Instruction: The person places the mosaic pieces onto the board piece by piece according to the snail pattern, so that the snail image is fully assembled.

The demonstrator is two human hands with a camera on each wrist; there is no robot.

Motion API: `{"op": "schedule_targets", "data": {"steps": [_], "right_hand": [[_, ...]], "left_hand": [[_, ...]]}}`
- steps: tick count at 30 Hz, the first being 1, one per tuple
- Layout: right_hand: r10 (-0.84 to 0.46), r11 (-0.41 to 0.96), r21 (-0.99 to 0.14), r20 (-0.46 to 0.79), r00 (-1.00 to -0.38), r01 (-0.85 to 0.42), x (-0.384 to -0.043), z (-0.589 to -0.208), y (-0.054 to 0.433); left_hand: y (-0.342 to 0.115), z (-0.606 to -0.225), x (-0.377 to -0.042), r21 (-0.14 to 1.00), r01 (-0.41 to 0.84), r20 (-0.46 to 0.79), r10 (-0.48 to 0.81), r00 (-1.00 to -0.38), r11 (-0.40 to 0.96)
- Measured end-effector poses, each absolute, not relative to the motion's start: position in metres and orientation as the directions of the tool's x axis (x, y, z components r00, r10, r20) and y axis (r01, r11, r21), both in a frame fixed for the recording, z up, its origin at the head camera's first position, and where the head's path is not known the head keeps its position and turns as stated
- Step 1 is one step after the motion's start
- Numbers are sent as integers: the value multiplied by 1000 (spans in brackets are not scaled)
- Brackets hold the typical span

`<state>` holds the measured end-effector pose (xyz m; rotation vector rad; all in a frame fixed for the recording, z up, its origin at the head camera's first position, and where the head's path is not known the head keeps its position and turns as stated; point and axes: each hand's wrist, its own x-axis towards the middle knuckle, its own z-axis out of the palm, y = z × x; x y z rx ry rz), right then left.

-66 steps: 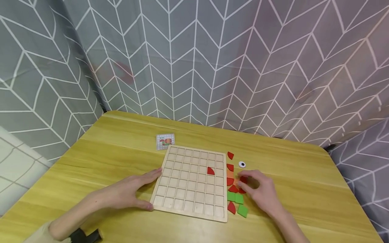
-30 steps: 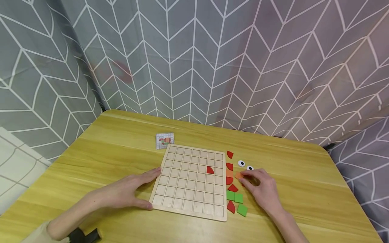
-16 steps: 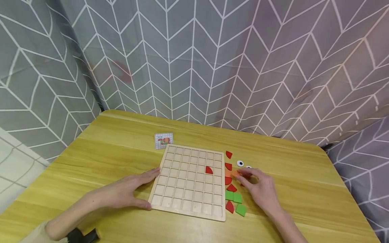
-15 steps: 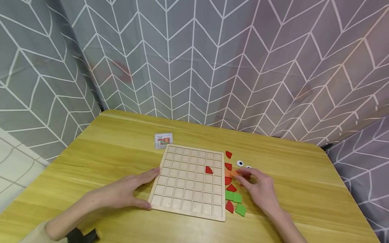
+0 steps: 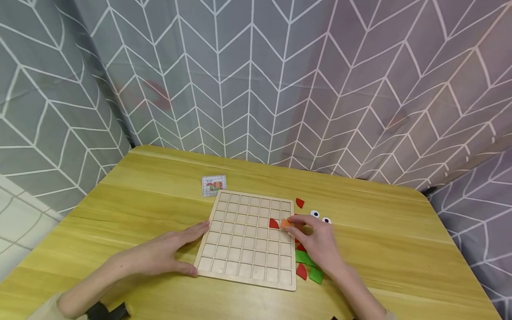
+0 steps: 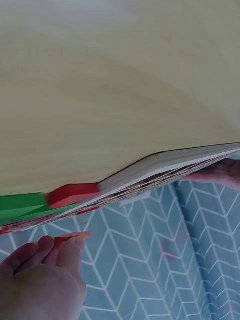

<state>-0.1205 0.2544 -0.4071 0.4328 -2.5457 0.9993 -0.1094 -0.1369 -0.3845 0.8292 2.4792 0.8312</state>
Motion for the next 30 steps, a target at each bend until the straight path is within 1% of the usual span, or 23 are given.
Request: {"op": "schedule_targets", "data": {"steps": [3, 5, 12, 16, 23, 30], "right_hand": [[-198, 680, -551, 498, -844, -484, -125, -408, 247], [-221, 663, -544, 515, -828, -515, -127, -407, 242], [-258, 599, -588, 501, -826, -544, -134, -409, 225], [-277, 599, -571, 511, -814, -562, -138, -412, 217], [-300, 613, -510, 556, -775, -603, -142, -416, 205], [-324, 638, -437, 594, -736, -634, -145, -421, 206]], "left_hand": [[-137, -384, -110, 645, 406, -175, 643, -746, 647], [-137, -384, -110, 646, 406, -175, 644, -745, 646], [-137, -384, -110, 642, 418, -166, 649, -743, 643], [-137, -384, -110, 641, 418, -167, 649, -742, 644], [-138, -384, -109, 641, 415, -164, 643, -748, 646], [-138, -383, -109, 643, 414, -167, 646, -745, 644]]}}
